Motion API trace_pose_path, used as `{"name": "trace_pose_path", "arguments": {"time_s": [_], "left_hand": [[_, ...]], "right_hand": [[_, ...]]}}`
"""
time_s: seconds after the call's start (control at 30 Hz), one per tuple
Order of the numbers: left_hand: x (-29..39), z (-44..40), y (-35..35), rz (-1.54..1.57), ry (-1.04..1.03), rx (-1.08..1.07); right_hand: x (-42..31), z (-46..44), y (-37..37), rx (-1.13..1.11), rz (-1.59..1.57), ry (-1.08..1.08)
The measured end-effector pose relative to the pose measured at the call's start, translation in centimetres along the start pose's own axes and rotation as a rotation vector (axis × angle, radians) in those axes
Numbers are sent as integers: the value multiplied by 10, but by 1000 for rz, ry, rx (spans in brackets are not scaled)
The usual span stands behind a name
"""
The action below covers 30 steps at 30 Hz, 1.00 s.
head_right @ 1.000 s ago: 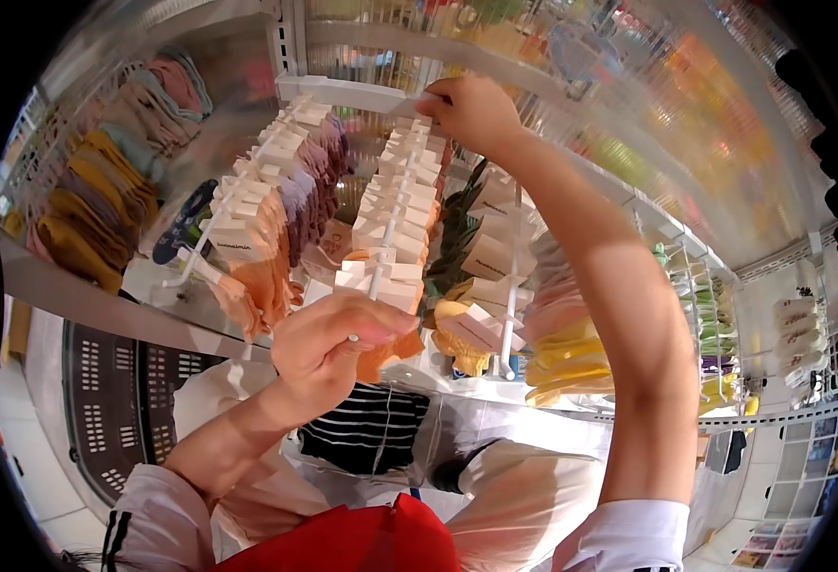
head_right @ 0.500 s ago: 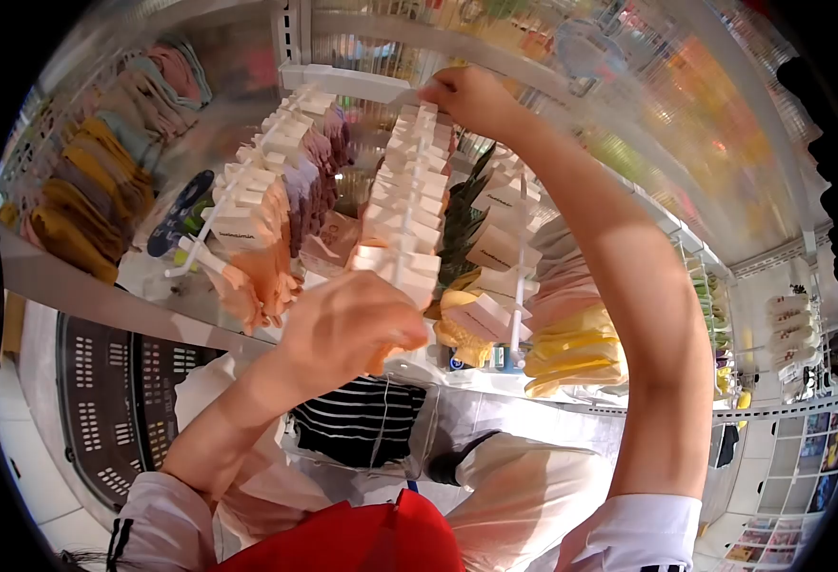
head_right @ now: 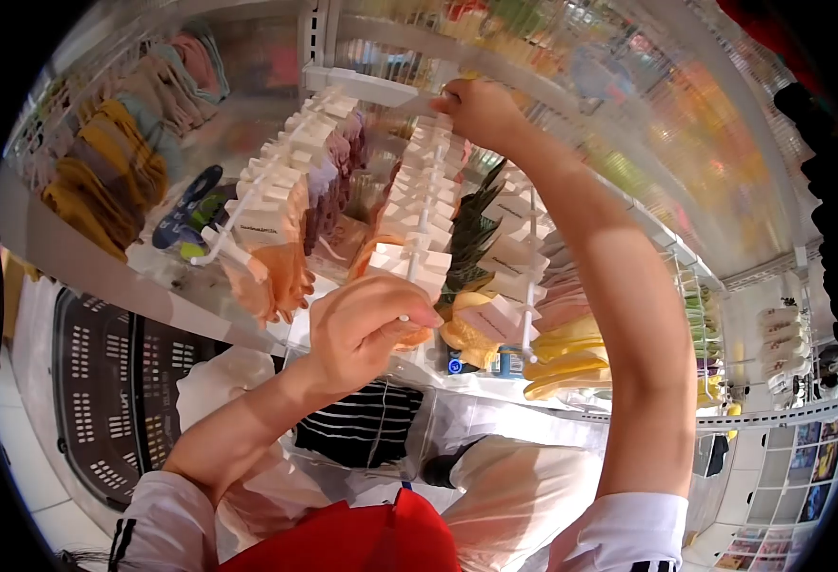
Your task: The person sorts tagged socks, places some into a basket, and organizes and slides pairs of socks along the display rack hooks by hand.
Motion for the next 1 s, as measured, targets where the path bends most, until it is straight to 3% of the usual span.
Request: {"name": "trace_pose_path", "arguments": {"time_s": [0.1, 0.3, 0.43, 0.57, 1.0], "left_hand": [[-1, -4, 3, -50, -138, 0], [-2, -3, 8, -70, -140, -39], [-7, 6, 4, -12, -21, -49], [-3, -3, 6, -90, -190, -12], [-13, 11, 11, -27, -41, -2]], "right_hand": [[-2, -1, 3, -41, 111, 60], [-2, -10, 5, -167, 165, 36], [3, -4, -4, -27, 132, 72], [2, 0, -7, 64, 22, 51], [-13, -11, -5, -61, 101, 44]]}}
Point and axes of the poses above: each hand's wrist, its own z-axis away from the middle knuckle, its own y-axis out of the back of the hand, x = y × z, the point moved 3 cm from there along -z, towards the middle knuckle, and after that the axes turned 14 degrees about y, right-handed, at the moved point
